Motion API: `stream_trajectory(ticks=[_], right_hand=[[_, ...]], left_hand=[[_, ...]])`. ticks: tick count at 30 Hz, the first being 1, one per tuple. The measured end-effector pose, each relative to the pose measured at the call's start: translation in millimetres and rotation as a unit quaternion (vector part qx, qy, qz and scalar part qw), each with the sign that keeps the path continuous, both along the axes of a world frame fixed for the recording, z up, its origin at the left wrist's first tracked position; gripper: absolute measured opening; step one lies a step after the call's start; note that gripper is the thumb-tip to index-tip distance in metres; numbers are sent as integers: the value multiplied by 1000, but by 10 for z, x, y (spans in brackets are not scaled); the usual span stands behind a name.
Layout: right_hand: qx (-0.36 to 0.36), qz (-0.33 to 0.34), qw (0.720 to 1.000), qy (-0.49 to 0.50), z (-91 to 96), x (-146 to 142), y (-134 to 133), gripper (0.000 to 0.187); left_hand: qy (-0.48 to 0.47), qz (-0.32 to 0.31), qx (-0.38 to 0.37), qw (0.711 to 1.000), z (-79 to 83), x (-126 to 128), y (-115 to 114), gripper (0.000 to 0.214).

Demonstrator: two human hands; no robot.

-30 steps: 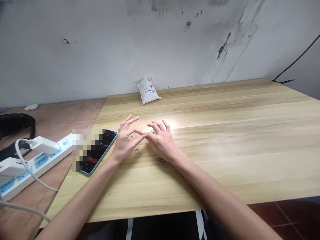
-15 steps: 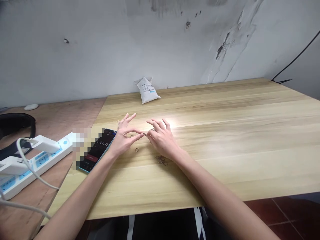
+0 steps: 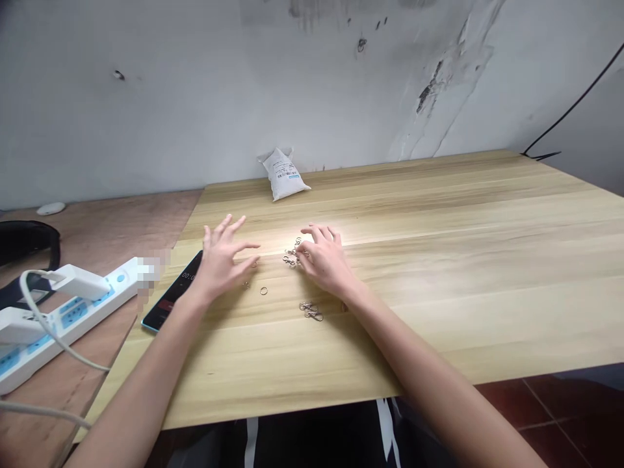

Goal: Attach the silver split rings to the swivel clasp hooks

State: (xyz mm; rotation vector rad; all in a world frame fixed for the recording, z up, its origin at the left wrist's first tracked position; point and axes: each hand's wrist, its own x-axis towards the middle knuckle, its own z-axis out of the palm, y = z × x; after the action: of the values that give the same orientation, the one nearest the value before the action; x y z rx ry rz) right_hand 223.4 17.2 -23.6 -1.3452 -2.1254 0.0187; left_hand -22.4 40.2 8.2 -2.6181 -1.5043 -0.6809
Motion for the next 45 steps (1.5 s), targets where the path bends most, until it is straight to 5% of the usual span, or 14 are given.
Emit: stream_trajectory(ticks=[5, 10, 15, 27, 36, 45], right_hand=[[4, -24, 1000, 3, -40, 102, 138, 17], [-21, -45, 999, 20, 217, 418, 29, 19], [-130, 81, 986, -62, 390, 692, -374, 21], [-37, 77, 933, -349, 321, 179, -441, 21], [-4, 80, 952, -296, 178, 35, -228, 19], [-64, 24, 953, -295, 341, 10, -305, 18]], left_hand=[[27, -11, -73, 997, 10, -276, 107, 17], [58, -59, -63, 995, -50, -216, 84, 11], [48, -73, -35, 996, -77, -158, 97, 13], [-66, -113, -35, 991, -205, 41, 59, 11], [-164, -100, -86, 978, -200, 114, -1, 8], [-227, -106, -175, 952, -170, 161, -61, 11]])
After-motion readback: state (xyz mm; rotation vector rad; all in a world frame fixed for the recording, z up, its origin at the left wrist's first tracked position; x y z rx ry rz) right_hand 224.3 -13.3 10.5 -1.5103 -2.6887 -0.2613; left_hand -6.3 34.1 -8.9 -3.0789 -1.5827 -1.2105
